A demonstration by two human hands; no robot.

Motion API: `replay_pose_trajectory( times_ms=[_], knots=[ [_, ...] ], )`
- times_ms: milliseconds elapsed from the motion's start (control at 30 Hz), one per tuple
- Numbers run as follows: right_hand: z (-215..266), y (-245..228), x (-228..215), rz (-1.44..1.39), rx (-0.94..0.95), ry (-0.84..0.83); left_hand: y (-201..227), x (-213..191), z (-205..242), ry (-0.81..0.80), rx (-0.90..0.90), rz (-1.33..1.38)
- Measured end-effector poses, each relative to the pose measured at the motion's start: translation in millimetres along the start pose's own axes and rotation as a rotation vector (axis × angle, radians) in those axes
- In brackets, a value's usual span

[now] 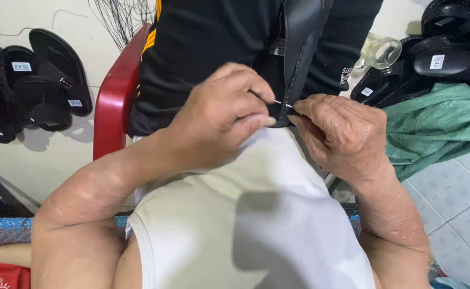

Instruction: The person sits and sews a black shoe using a needle and thread. They repeatedly push the needle through the shoe's upper and pull the thread to secure stitches, holding the shoe steady with one hand while working with the other.

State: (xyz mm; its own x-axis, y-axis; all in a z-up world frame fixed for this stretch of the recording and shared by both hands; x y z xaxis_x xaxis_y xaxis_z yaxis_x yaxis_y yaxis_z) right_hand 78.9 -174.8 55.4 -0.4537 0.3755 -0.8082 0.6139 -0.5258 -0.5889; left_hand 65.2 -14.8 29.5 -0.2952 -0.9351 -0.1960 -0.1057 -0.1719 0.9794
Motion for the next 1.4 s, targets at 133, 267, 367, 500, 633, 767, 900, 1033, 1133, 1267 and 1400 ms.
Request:
replay_pose_trajectory(
  times_ms=[133,267,367,500,633,767,900,1033,1133,1267,1400],
  knots=[
    [1.2,0.9,1.8,0.0,-0.006,0.019,-17.5,0.5,5.6,-0.054,-0.437,0.663],
    [2.7,5.6,4.7,-0.037,0.031,0.035,-40.5,12.4,8.2,0.128,-0.564,0.809],
    [6.2,7.9,8.5,-0.036,0.067,0.026,-42.9,14.6,9.7,0.155,-0.578,0.452],
    [12.0,10.0,13.6,0.043,0.087,0.057,-41.7,21.6,3.9,-0.031,-0.459,0.018],
    [29.1,11.8,15.7,0.053,0.128,0.037,-44.4,24.3,-0.2,-0.126,-0.642,0.031],
    [54.7,5.8,-0.9,0.17,0.199,0.047,-60.3,36.4,3.5,-0.036,-0.927,0.416],
    [102.0,14.0,-15.8,0.021,0.326,0.092,-62.5,41.7,-5.0,0.026,-0.972,0.652],
    [81.4,23.0,5.7,-0.109,0.238,0.141,-50.8,26.3,-5.0,0.143,-0.733,0.589],
    [76.0,38.2,23.5,-0.182,0.492,0.197,-46.5,13.2,6.0,0.213,-0.804,0.488],
    [39.0,35.8,29.9,-0.713,0.41,0.283,-29.4,18.1,-4.6,0.027,-0.472,0.032],
    [48.0,28.0,25.7,-1.05,0.404,0.154,-22.8,21.7,-12.4,0.016,-0.23,0.102]
  ],
)
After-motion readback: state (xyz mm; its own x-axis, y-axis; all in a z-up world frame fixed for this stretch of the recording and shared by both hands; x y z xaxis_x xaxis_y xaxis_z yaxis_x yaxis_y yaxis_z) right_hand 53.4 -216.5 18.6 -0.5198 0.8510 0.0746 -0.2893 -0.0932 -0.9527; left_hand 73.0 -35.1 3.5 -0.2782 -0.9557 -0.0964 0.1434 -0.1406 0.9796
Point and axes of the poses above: each hand's wrist, its own z-axis away from the middle knuckle, its own x-axis out of the palm, y = z × x, the point moved 7 cm from there along -z, towards the middle knuckle, and after that the axes turned 4 degrees about -x, right-handed, at the moved point
